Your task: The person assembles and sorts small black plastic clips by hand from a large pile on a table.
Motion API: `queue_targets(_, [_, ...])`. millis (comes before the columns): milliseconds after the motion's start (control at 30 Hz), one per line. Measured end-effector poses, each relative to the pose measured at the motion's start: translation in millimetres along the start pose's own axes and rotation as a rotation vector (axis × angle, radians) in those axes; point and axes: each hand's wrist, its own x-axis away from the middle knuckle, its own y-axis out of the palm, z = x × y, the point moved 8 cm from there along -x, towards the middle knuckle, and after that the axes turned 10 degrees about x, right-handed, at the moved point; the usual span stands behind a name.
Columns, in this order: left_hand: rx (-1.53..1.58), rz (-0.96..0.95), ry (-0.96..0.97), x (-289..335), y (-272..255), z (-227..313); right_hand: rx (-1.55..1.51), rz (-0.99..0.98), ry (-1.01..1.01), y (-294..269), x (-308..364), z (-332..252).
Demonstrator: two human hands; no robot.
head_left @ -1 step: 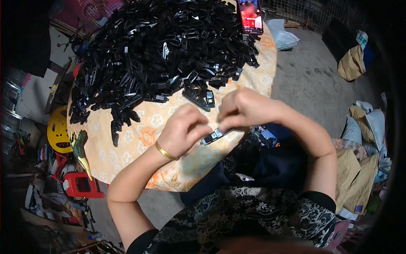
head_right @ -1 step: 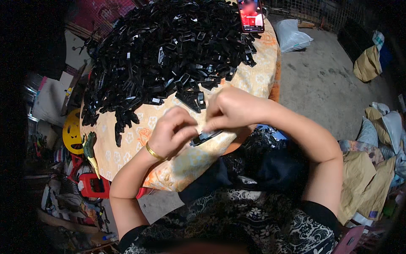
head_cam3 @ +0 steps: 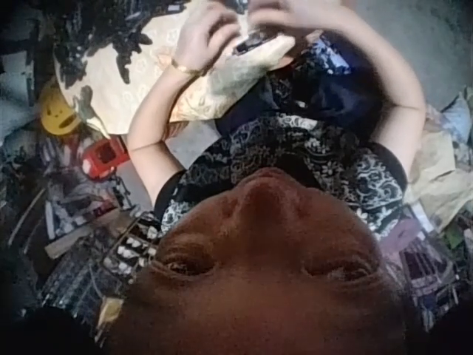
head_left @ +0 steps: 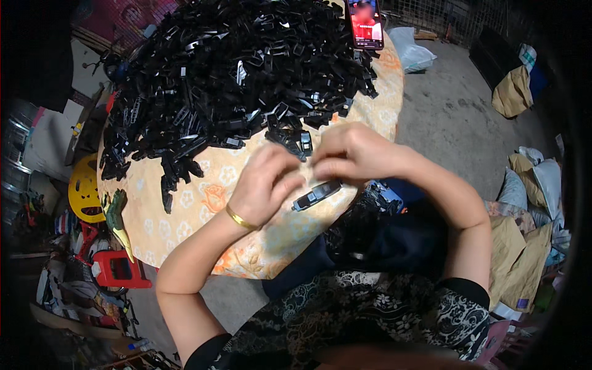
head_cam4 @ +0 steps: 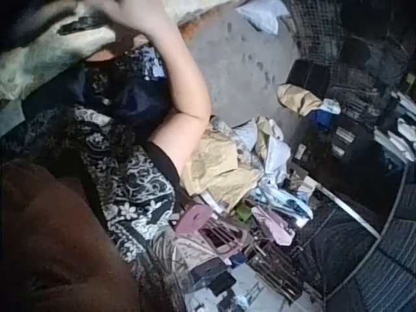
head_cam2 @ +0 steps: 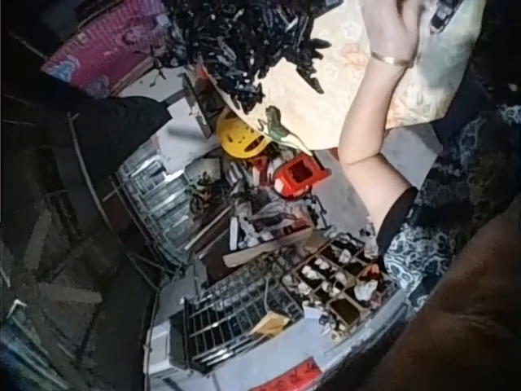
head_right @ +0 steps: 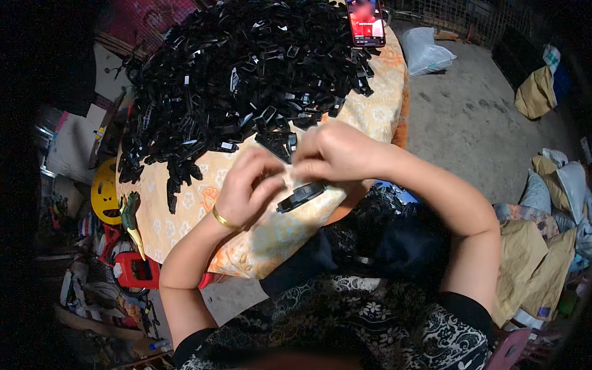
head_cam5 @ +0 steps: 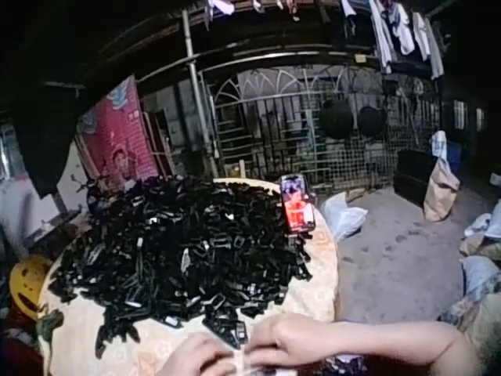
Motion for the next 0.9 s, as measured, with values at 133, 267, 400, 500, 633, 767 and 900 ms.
queue_targets(133, [-0.333, 0.140, 0.135, -7.7, -4.9, 5.1, 0.226, 0.239, -0.006, -2.7, -7.0, -4.3])
queue_targets(267, [-0.415, 0.130, 0.133, -6.0, -6.5, 3.7, 0.304, 0.090, 0.036, 6.8, -8.5, 2.0])
queue_targets(400, [-0.378, 0.108, 0.126, -2.0, -8.1, 10.9, 0.259, -0.028, 0.083, 2.9, -5.0, 5.2])
queue_targets(500, [-0.338, 0.101, 0.095, 2.8, -1.5, 16.3, 0.295, 0.034, 0.069, -2.0, 1.7, 1.8])
queue_targets(633, [-0.265, 0.098, 0.186, 9.6, 0.6, 32.3, 0.343, 0.022, 0.082, -3.6, 5.8, -3.6])
queue_targets(767, [-0.021, 0.098, -0.069, 15.2, -8.5, 23.1, 0.458, 0.023, 0.156, -7.8, 9.8, 5.6])
queue_targets(900, [-0.206, 0.094, -0.032, 12.3, -15.4, 10.9, 0.321, 0.128, 0.158, -15.7, 6.6, 7.1])
